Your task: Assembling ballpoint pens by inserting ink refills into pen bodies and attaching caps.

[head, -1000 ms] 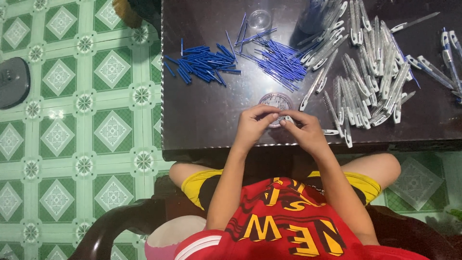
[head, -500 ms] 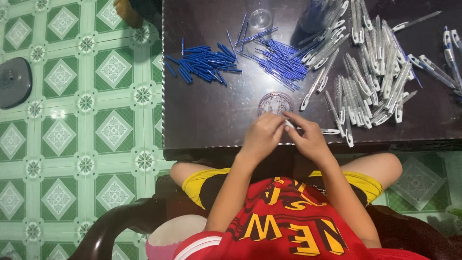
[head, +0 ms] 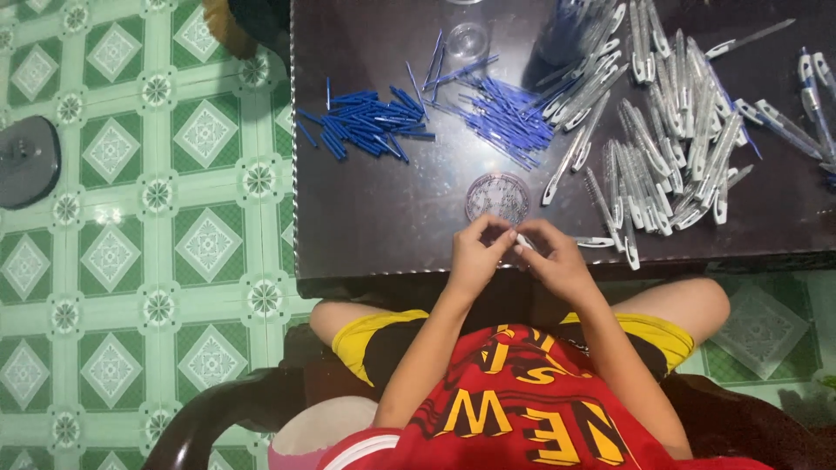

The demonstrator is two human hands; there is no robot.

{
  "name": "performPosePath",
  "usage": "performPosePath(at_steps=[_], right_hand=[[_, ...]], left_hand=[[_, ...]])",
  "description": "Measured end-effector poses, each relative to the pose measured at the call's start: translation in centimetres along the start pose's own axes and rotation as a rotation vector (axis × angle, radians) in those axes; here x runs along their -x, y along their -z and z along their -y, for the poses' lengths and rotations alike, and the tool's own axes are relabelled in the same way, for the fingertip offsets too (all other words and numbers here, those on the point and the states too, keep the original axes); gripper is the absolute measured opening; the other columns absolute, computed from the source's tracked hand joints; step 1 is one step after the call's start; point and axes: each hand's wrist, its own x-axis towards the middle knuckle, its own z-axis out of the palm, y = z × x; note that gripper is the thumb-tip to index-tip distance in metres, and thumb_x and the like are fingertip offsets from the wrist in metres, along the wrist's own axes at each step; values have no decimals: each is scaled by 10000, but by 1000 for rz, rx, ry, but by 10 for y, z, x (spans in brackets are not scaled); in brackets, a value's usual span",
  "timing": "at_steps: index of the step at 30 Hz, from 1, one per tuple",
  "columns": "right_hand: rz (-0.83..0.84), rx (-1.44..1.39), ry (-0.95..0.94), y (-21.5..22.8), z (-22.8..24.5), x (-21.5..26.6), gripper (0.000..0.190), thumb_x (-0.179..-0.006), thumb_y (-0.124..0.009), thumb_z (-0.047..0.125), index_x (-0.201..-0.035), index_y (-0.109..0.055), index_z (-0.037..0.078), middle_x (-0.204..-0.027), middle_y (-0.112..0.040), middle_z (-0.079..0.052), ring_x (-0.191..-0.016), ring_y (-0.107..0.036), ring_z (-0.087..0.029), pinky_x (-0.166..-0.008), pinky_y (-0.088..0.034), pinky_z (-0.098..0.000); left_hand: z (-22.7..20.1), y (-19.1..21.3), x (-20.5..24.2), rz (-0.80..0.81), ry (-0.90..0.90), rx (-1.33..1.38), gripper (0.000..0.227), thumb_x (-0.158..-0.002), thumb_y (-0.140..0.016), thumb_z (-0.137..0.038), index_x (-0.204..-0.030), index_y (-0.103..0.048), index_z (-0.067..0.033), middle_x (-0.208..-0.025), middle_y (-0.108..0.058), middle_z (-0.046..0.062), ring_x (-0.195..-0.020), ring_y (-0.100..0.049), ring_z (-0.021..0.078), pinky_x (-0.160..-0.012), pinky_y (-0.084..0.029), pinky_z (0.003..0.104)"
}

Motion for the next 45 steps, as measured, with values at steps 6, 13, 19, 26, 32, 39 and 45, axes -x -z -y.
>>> performPosePath(at_steps=[6,13,19,26,32,39,45], right_hand=[[-43,-519,-165,1,-20,-2,261,-909,-697,41,-1156,-661,118,-962,-652,-86,-565,-619,-187,-395,-465,-256],[-245,-643,-188,26,-56,6,250,-949,-623,-1,-1187,-597,72,-922,-518,-92,-544,-575,-190,-379,-429,-270],[-320,-796,-208,40,-70,16,278,-946,-613,-19,-1206,-561,63,-836,-513,-137,-524,-551,-193,-343,-402,-242],[-309,-839,-204,35,-69,15,252,-971,-580,-34,-1197,-574,78,-850,-566,-188,-532,-579,-204,-355,-438,-241],[-242,-786,-255,30,-61,13,255,-972,-597,-25,-1211,-591,65,-883,-581,-199,-549,-601,-204,-377,-468,-253],[-161,-759,-226,15,-38,0,251,-969,-588,-31,-1208,-579,43,-882,-580,-187,-549,-600,-201,-377,-483,-252],[-30,-635,-197,-6,19,-9,260,-955,-635,4,-1214,-618,7,-952,-612,-203,-545,-628,-226,-394,-559,-325]], left_hand=[[8,-9,-38,154,117,77,129,-863,-836,-273,-979,-802,-228,-874,-772,36,-892,-735,179,-820,-570,327],[15,18,-188,280,-282,-513,142,-908,-711,-139,-1034,-772,-118,-991,-746,166,-1012,-716,381,-889,-573,475],[45,12,-216,396,-685,-1193,138,-847,-713,-192,-974,-765,-171,-1018,-666,94,-1015,-655,318,-807,-567,420],[45,18,-215,412,-947,-1321,109,-893,-664,-185,-981,-729,-176,-991,-640,68,-977,-624,272,-741,-529,380],[71,36,-215,462,-1086,-1436,136,-916,-586,-156,-1001,-689,-129,-1003,-660,83,-1010,-640,260,-783,-535,382],[68,77,-190,177,-592,-984,89,-1012,-516,-72,-1064,-569,-22,-900,-579,147,-905,-627,327,-840,-511,405],[-9,57,-95,-54,-93,770,358,-988,-653,-65,-1314,-504,-77,-902,-636,36,-821,-655,135,-687,-516,236]])
